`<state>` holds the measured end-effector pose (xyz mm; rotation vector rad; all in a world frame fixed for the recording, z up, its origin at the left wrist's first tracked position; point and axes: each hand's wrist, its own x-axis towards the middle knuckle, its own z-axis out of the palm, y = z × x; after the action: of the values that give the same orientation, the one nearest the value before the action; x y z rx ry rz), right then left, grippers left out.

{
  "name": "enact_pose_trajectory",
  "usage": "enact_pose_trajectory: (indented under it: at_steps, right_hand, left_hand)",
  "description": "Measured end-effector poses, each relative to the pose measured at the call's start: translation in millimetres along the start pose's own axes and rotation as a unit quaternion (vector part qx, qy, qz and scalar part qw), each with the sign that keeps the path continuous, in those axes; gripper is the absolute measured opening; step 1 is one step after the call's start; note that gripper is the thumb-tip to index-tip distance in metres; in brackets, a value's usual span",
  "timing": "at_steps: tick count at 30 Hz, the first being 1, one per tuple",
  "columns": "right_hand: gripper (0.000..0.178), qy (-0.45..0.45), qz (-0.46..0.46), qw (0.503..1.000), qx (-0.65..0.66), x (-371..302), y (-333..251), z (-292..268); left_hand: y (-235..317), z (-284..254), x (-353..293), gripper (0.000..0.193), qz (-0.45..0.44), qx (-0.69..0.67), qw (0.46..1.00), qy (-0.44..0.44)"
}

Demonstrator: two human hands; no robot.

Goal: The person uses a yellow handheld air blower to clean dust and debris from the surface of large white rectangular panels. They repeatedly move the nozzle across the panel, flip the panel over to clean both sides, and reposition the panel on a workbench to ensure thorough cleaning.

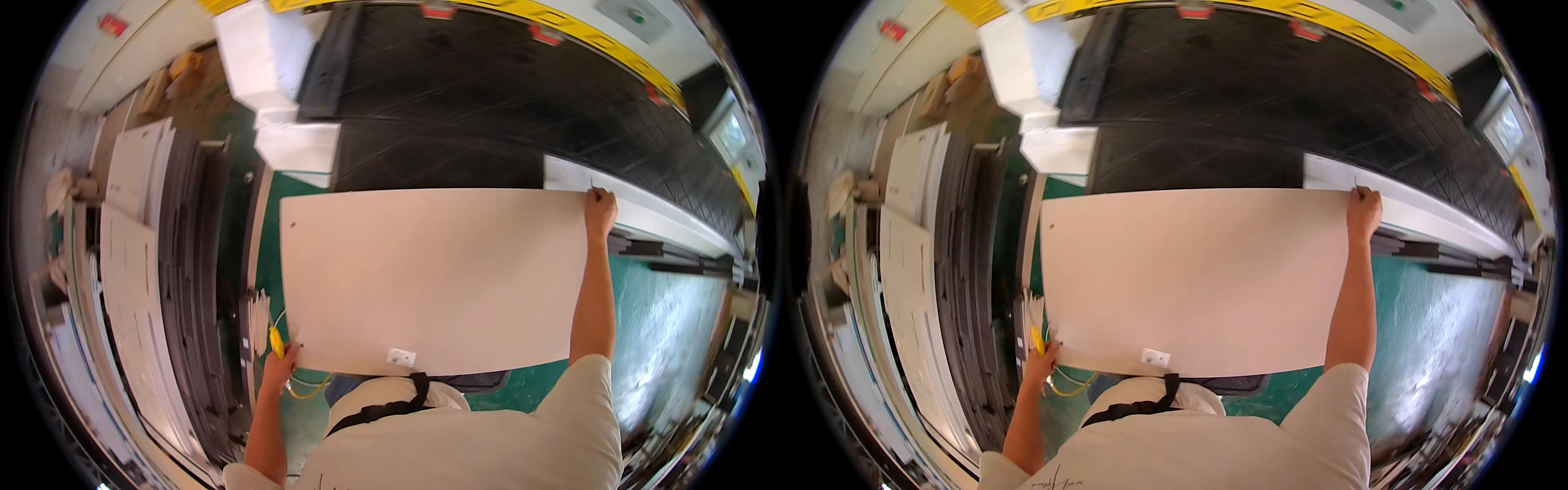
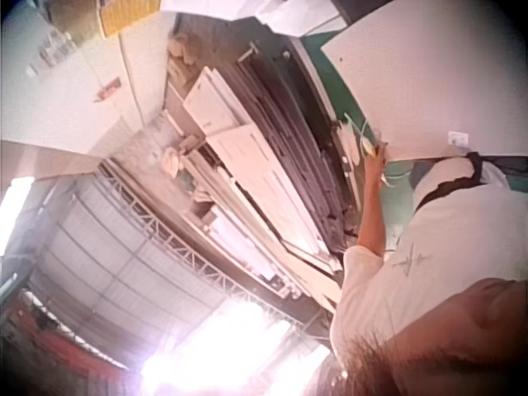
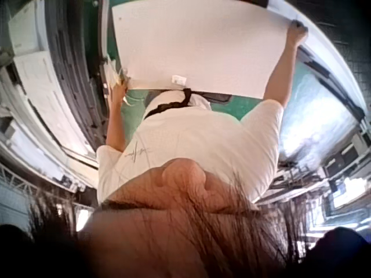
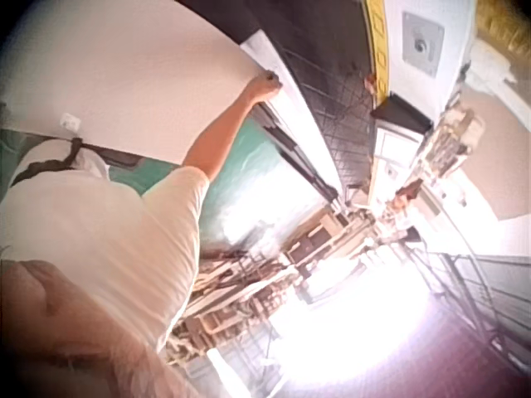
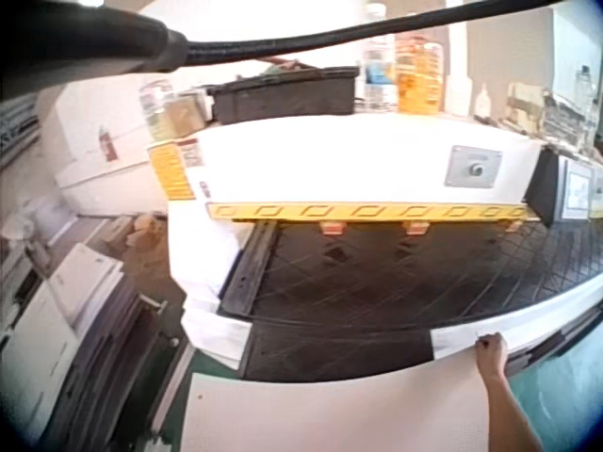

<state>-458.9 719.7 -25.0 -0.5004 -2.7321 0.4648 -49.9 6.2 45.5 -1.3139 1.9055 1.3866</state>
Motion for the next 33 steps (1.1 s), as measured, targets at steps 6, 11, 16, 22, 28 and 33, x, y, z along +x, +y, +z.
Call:
enact_pose_trajectory:
  at_steps: [6, 11, 16, 22, 28, 33]
  right_hand:
    - [0.019, -0.008, -0.050, 0.996, 0.077, -62.8, -91.0, 32.0]
    - [0.011, -0.009, -0.100, 0.990, 0.097, -130.2, -229.5, 63.2]
    - [0.007, -0.036, -0.140, 0.976, 0.162, -221.3, -394.6, 102.9]
    - [0.010, -0.229, -0.201, 0.939, 0.162, -313.5, -591.0, 150.2]
    - [0.019, -0.249, -0.137, 0.931, 0.228, -306.7, -562.4, 140.5]
    - [0.017, -0.185, -0.279, 0.925, 0.179, -282.3, -538.1, 125.9]
  left_hand:
    - [1.3, 0.3, 5.4, 0.044, 0.018, 0.003, 1.000, -0.015]
    - [-12.6, -3.3, 11.2, 0.049, 0.069, -0.019, 0.996, -0.047]
    - [-26.6, -12.1, 27.7, 0.045, 0.104, -0.018, 0.988, -0.112]
    - [-14.7, -34.9, 37.2, 0.043, 0.189, 0.100, 0.966, -0.147]
    - [-107.7, -98.0, 86.0, 0.046, 0.148, 0.176, 0.973, -0.015]
    - [-227.3, -137.6, 90.2, 0.038, 0.078, 0.272, 0.956, 0.084]
